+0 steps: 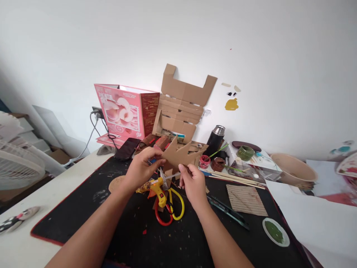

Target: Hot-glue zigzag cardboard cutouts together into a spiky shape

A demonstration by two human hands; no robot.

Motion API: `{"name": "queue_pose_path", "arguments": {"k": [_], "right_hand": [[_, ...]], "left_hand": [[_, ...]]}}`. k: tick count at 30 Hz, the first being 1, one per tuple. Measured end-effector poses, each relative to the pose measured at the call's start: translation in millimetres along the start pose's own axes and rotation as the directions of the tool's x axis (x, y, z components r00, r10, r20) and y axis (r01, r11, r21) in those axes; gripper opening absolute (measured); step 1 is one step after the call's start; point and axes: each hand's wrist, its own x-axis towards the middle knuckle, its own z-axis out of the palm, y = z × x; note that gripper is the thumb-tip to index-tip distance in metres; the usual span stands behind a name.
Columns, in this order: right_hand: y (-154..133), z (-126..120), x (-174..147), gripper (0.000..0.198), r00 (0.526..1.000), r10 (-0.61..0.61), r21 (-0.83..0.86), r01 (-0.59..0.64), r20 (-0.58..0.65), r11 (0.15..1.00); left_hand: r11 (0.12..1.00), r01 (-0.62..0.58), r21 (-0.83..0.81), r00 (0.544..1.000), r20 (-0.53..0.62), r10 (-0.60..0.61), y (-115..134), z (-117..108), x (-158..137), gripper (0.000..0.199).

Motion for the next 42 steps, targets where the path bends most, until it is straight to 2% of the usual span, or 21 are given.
{"name": "queue_pose_path", "arguments": {"k": [2, 4, 7, 12, 19, 25, 35, 42], "right_hand": [[0, 0, 3, 0.054, 0.998, 0.056, 0.093, -0.054, -0.016, 0.994], [0, -1, 5, 0.062, 0.994, 0.100, 0.158, -0.093, -0.037, 0.983], [0, -1, 5, 0.062, 0.991, 0.132, 0.196, -0.124, -0.029, 0.973], [-2, -1, 4, 0.062, 0.987, 0.162, 0.287, -0.156, 0.005, 0.945], [-14, -1, 4, 0.064, 0.975, 0.217, 0.413, -0.213, 0.036, 0.886], [-18, -2, 5, 0.068, 0.965, 0.251, 0.410, -0.262, 0.080, 0.874], [-19, -1, 3, 0.066, 0.960, 0.259, 0.397, -0.279, 0.103, 0.875], [-15, 1, 3, 0.058, 0.964, 0.249, 0.381, -0.266, 0.095, 0.886]], "left_hand": [[0.988, -0.123, 0.091, 0.988, -0.085, 0.131, 4, -2, 1, 0.006], [0.948, -0.213, 0.237, 0.952, -0.166, 0.256, 5, -3, 2, 0.011], [0.869, -0.254, 0.424, 0.917, -0.181, 0.357, -3, -2, 0, 0.014], [0.810, -0.201, 0.550, 0.917, -0.186, 0.354, -17, 2, -4, 0.016], [0.808, -0.154, 0.568, 0.927, -0.200, 0.318, -21, 2, -5, 0.018], [0.821, -0.107, 0.561, 0.949, -0.189, 0.253, -26, 1, -7, 0.020], [0.749, -0.162, 0.642, 0.925, -0.167, 0.342, -26, -1, -7, 0.018], [0.787, -0.112, 0.606, 0.949, -0.169, 0.265, -27, -2, -9, 0.020]]}}
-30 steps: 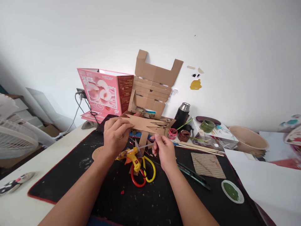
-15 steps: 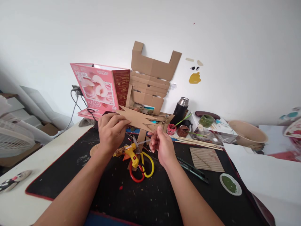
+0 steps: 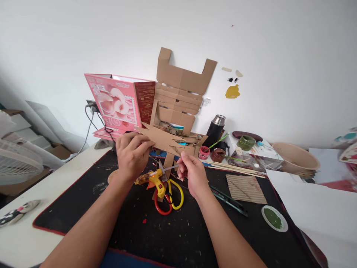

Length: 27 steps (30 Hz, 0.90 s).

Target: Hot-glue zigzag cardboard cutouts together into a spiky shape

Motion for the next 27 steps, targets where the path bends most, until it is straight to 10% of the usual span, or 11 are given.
{"name": "queue_pose_path", "arguments": {"k": [27], "right_hand": [[4.8, -5.4, 4.8, 0.047, 0.994, -0.066, 0.004, 0.066, -0.092, 0.998]], "left_hand": [[0.997, -0.006, 0.077, 0.998, -0.055, 0.010, -3.4, -1.4, 3.6, 0.019]]}}
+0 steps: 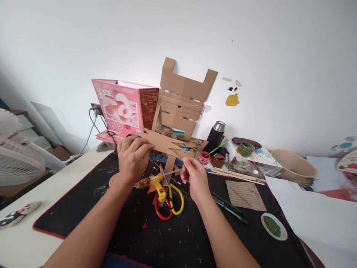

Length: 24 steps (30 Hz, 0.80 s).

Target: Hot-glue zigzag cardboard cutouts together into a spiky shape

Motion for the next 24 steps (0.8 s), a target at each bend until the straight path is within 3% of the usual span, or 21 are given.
{"name": "queue_pose_path", "arguments": {"k": [10, 16, 24], "right_hand": [[-4.5, 6.2, -7.0, 0.067, 0.993, 0.067, -0.011, -0.066, 0.092, 0.998], [-1.0, 6.7, -6.3, 0.060, 0.992, 0.079, -0.026, -0.076, 0.101, 0.997], [-0.7, 6.3, -5.4, 0.056, 0.993, 0.069, -0.004, -0.069, 0.095, 0.998]], "left_hand": [[1.000, -0.027, -0.012, 0.999, 0.024, 0.027, 5.2, -3.4, 1.1, 0.020], [0.997, -0.077, -0.013, 0.996, 0.045, 0.077, 8.3, -1.7, -0.5, 0.019], [0.994, -0.104, 0.038, 0.994, -0.019, 0.104, 7.2, -0.3, 0.2, 0.018]]}}
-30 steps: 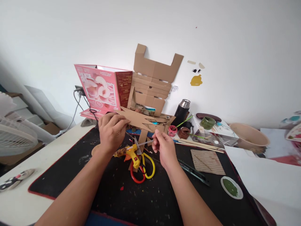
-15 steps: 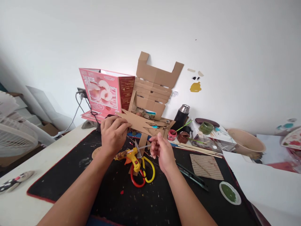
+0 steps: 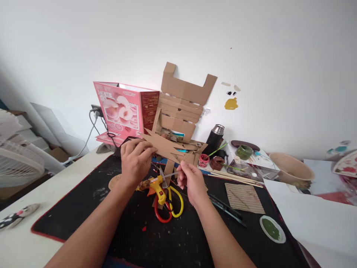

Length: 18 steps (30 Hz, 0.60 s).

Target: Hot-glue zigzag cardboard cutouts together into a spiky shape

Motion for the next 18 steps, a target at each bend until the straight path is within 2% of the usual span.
{"name": "queue_pose_path", "arguments": {"k": [5, 11, 14, 18], "right_hand": [[-0.3, 0.8, -0.1, 0.055, 1.000, -0.009, -0.003, 0.009, -0.024, 1.000], [0.4, -2.5, 3.3, 0.058, 0.991, -0.072, 0.008, 0.073, -0.116, 0.997], [0.8, -3.5, 3.9, 0.062, 0.989, -0.094, -0.004, 0.094, -0.112, 0.996], [2.2, -2.4, 3.5, 0.058, 0.996, -0.044, -0.024, 0.042, -0.073, 0.999]], "left_hand": [[0.999, -0.009, 0.032, 1.000, -0.021, 0.009, -1.5, -0.7, 1.4, 0.016], [0.999, 0.023, 0.028, 0.998, -0.066, -0.021, -3.8, -0.4, 2.0, 0.014], [1.000, 0.017, -0.002, 0.996, -0.083, -0.017, -3.7, 0.2, 1.4, 0.016], [0.998, -0.002, -0.056, 0.993, -0.117, -0.004, -1.8, 0.2, 1.2, 0.018]]}}
